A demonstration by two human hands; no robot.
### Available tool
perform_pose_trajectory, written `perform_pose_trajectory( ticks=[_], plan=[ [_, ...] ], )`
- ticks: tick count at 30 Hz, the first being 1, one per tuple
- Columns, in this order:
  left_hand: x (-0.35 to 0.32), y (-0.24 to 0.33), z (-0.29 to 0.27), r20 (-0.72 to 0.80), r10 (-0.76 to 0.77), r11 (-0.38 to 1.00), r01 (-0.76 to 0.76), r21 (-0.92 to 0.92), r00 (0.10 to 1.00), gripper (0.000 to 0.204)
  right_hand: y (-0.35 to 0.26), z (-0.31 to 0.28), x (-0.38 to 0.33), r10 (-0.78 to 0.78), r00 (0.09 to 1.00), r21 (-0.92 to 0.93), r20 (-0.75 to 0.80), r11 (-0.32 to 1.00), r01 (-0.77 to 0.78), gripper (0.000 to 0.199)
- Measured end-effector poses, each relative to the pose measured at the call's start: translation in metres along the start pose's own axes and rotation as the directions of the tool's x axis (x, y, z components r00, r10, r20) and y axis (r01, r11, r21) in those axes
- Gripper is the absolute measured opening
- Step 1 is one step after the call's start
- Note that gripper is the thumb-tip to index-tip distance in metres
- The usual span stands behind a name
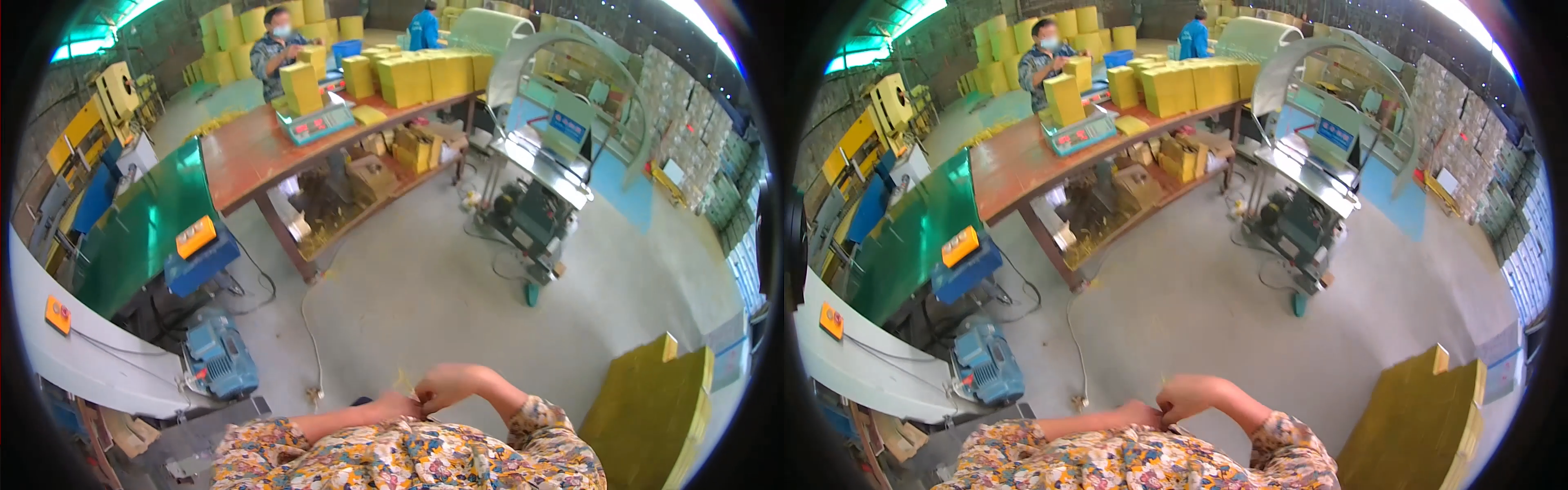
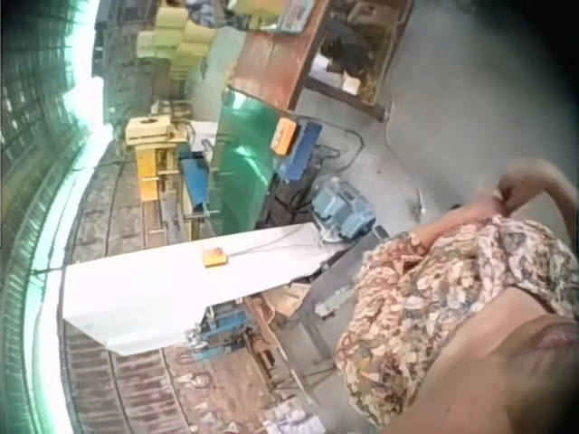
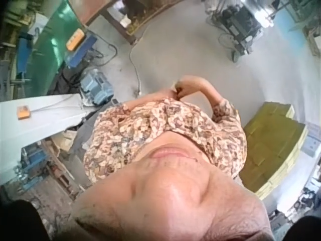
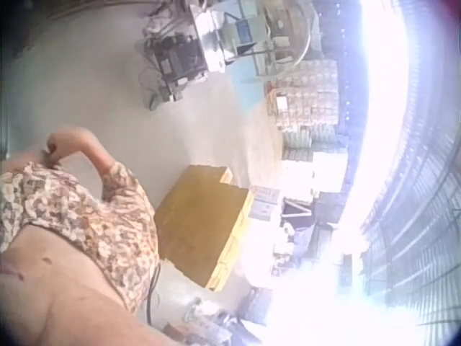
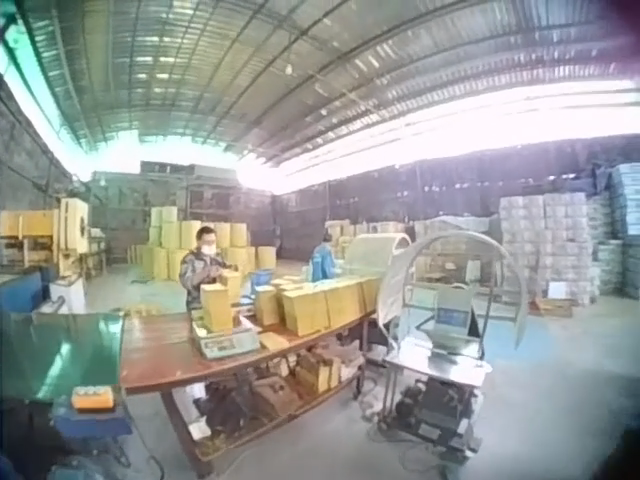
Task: The recorder weighs stacks of yellow paper on a digital scale, adjusts the count, and then uses a strapping machine to bundle them together.
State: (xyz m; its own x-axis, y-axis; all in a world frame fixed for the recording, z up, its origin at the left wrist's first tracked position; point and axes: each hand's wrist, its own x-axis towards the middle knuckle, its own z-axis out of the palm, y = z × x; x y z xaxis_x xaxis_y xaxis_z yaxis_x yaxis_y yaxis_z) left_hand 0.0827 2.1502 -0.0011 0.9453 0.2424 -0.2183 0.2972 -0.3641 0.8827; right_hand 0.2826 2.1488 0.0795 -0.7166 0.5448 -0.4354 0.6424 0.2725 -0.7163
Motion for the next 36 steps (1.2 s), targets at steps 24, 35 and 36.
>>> perform_pose_trajectory(
  ticks=[24,35,36],
  plan=[
    [0.138,-0.136,-0.444,-0.449,-0.209,0.970,0.242,0.017,0.869,0.025,0.310,-0.310,0.108,0.396,0.832,0.652,-0.390,0.756,-0.054,0.030],
    [0.230,-0.119,-0.522,-0.653,-0.510,0.814,0.560,-0.156,0.560,0.022,0.404,-0.575,0.192,0.106,0.972,-0.098,0.210,0.991,-0.087,0.026],
    [0.234,-0.128,-0.525,-0.697,-0.487,0.800,0.589,-0.114,0.526,0.020,0.404,-0.587,0.196,0.159,0.957,-0.105,0.244,0.985,-0.137,0.027]
  ],
)
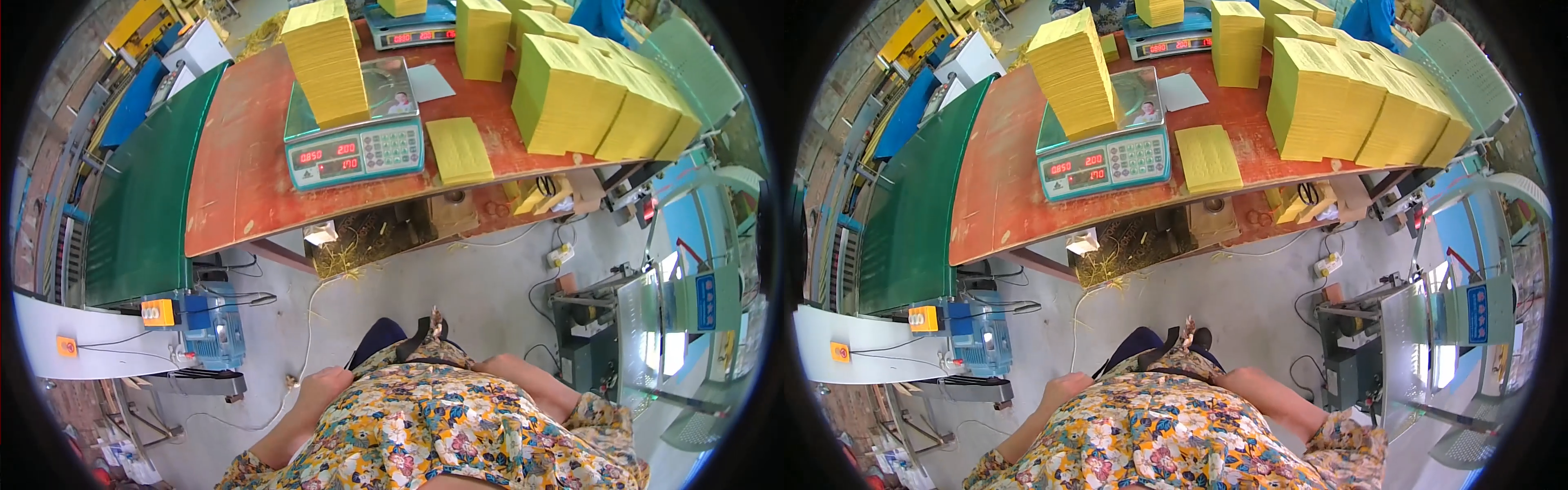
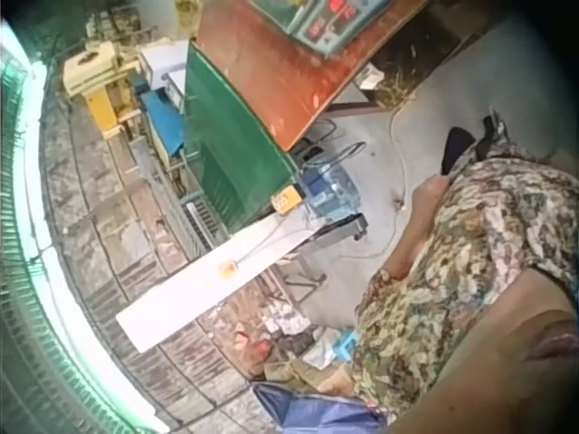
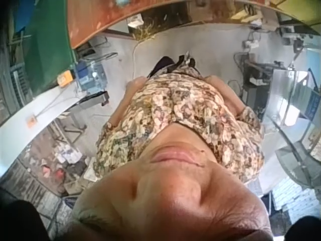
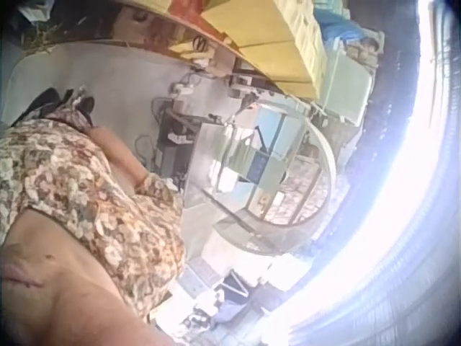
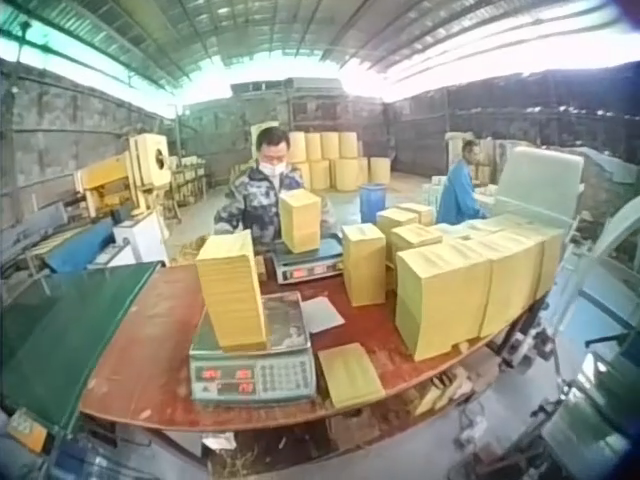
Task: The recorder weighs stacks of yellow paper on a digital scale, adjusts the count, and then uses a strapping machine to bundle them together.
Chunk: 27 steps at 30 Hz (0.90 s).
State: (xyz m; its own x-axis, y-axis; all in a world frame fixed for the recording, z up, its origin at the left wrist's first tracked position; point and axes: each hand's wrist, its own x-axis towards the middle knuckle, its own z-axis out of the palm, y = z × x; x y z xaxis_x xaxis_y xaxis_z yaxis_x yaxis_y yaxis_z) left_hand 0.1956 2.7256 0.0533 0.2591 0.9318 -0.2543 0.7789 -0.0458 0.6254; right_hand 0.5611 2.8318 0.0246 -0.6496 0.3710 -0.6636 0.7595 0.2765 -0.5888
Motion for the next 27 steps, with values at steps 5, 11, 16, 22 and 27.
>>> perform_pose_trajectory(
  ticks=[5,11,16,22,27],
  plan=[
    [0.051,-0.035,0.003,-0.123,0.059,0.989,-0.042,0.140,0.991,0.018,0.015,-0.065,0.014,-0.096,0.995,-0.001,-0.003,0.995,0.096,0.027],
    [0.125,-0.061,-0.039,-0.189,0.275,0.934,-0.216,0.284,0.943,0.019,0.008,-0.111,0.039,-0.076,0.997,-0.134,0.005,0.988,0.076,0.026],
    [0.178,-0.072,-0.094,0.129,0.252,0.960,-0.264,0.089,0.959,0.021,0.021,-0.117,0.067,-0.013,0.999,-0.051,-0.033,0.999,0.011,0.025],
    [0.265,-0.033,-0.130,-0.015,0.201,0.955,-0.199,-0.220,0.979,0.014,-0.001,-0.181,0.096,0.082,0.904,0.362,-0.419,0.929,0.083,0.021],
    [0.375,0.031,-0.077,-0.333,0.417,0.869,-0.479,-0.126,0.845,0.013,0.026,-0.203,0.123,0.160,0.757,0.525,-0.633,0.808,0.268,0.018]
  ],
)
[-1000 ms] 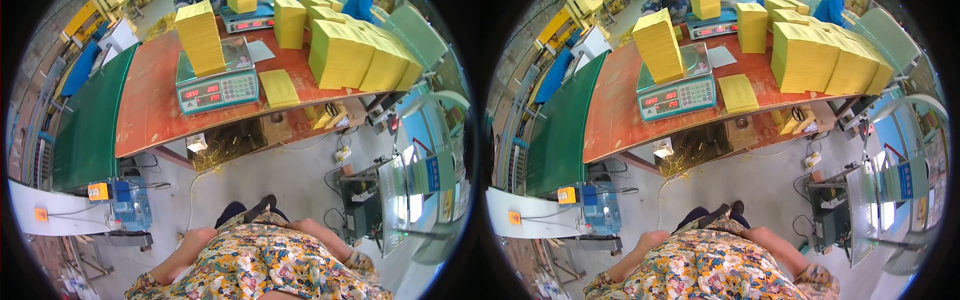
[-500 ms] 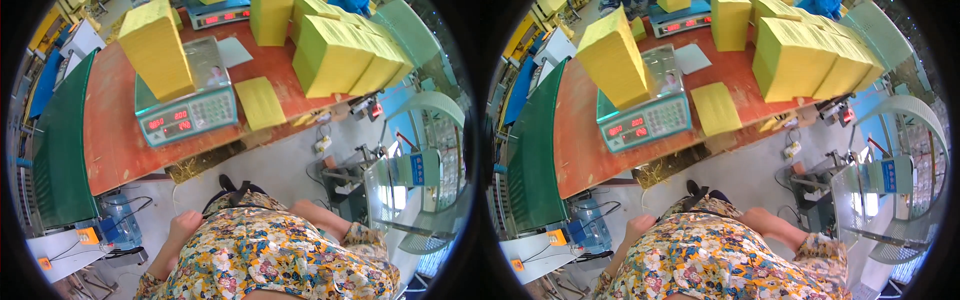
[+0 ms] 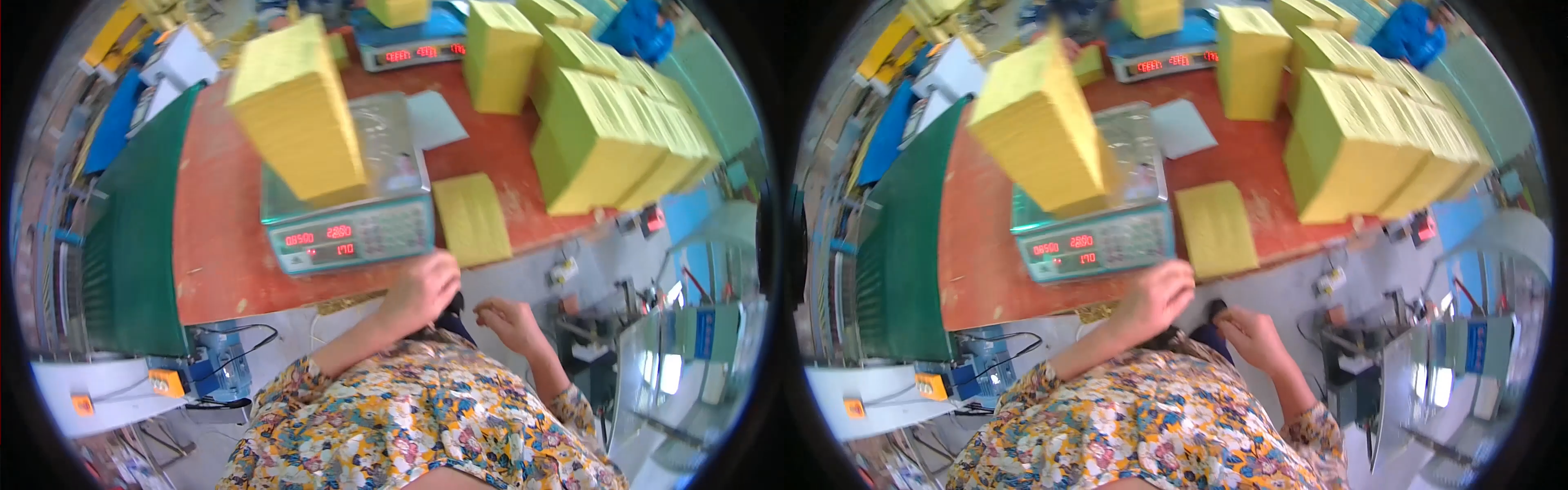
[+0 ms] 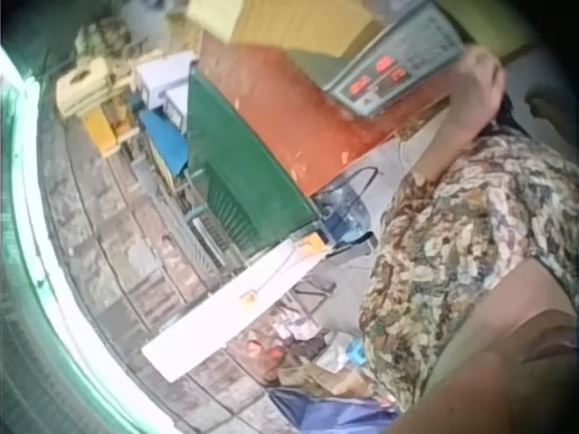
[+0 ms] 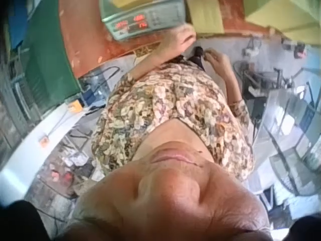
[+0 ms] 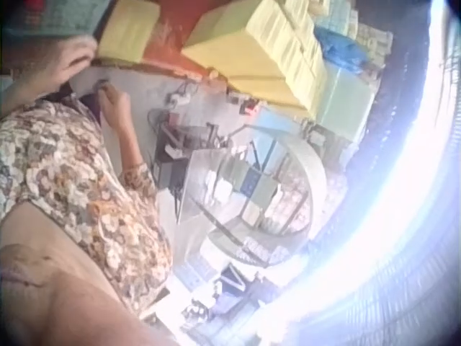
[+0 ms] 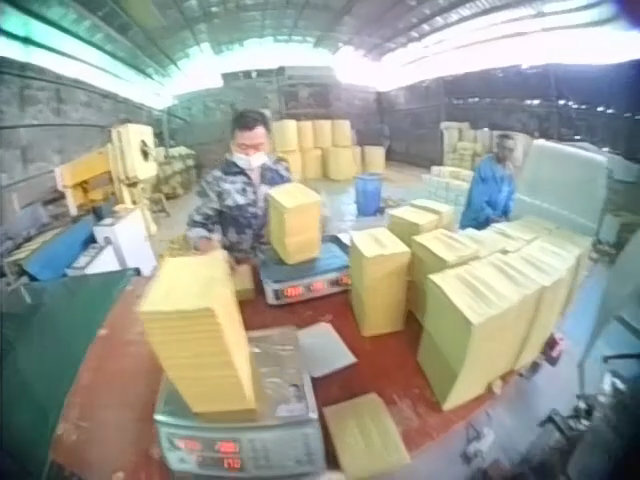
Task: The recorder weighs stacks of yellow paper on a digital scale, adjusts the count, and then uses a strapping machine to bundle them together.
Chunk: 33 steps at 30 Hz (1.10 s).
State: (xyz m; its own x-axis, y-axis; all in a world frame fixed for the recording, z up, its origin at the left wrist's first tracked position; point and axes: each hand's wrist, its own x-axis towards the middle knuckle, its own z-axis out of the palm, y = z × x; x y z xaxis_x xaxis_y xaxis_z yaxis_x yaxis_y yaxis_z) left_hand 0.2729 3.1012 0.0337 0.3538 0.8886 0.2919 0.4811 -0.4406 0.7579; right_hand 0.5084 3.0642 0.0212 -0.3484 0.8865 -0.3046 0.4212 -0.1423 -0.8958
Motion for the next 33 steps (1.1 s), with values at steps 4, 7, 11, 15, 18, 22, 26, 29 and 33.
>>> perform_pose_trajectory(
  ticks=[4,7,11,15,18,22,26,29,33],
  plan=[
    [0.057,-0.006,0.034,-0.059,0.093,0.952,-0.071,0.297,0.994,0.020,0.002,-0.035,-0.009,0.042,0.999,-0.164,0.020,0.986,-0.038,0.017],
    [0.075,-0.021,0.055,0.003,0.098,0.936,-0.093,0.340,0.995,0.029,0.022,-0.049,-0.015,0.053,0.996,-0.040,-0.078,0.998,-0.056,0.016],
    [0.082,-0.022,0.068,0.100,0.052,0.898,-0.090,0.431,0.994,0.039,0.045,-0.059,-0.024,0.101,0.992,-0.005,-0.072,0.995,-0.102,0.016],
    [0.081,-0.021,0.067,0.129,0.037,0.888,-0.092,0.451,0.991,0.041,0.047,-0.073,-0.018,0.114,0.991,0.013,-0.069,0.994,-0.113,0.015],
    [0.078,-0.023,0.070,0.136,0.112,0.861,-0.164,0.481,0.984,0.036,0.041,-0.084,-0.006,0.073,0.996,0.005,-0.059,0.997,-0.073,0.015],
    [0.078,-0.023,0.069,0.000,0.169,0.910,-0.155,0.385,0.986,0.020,0.038,-0.095,0.018,-0.018,0.994,0.121,-0.112,0.992,0.031,0.014],
    [0.082,-0.010,0.059,-0.226,-0.016,0.988,0.051,0.148,0.974,0.013,0.031,-0.103,0.050,0.053,0.994,0.406,-0.098,0.914,-0.009,0.020],
    [0.083,-0.002,0.053,-0.374,-0.047,0.996,0.071,0.051,0.926,0.012,0.006,-0.100,0.078,0.132,0.991,0.615,-0.001,0.782,-0.103,0.027],
    [0.059,-0.005,0.064,-0.236,0.119,0.940,-0.033,0.339,0.964,0.014,0.001,-0.077,0.120,0.173,0.967,0.699,0.186,0.668,-0.254,0.033]
  ],
)
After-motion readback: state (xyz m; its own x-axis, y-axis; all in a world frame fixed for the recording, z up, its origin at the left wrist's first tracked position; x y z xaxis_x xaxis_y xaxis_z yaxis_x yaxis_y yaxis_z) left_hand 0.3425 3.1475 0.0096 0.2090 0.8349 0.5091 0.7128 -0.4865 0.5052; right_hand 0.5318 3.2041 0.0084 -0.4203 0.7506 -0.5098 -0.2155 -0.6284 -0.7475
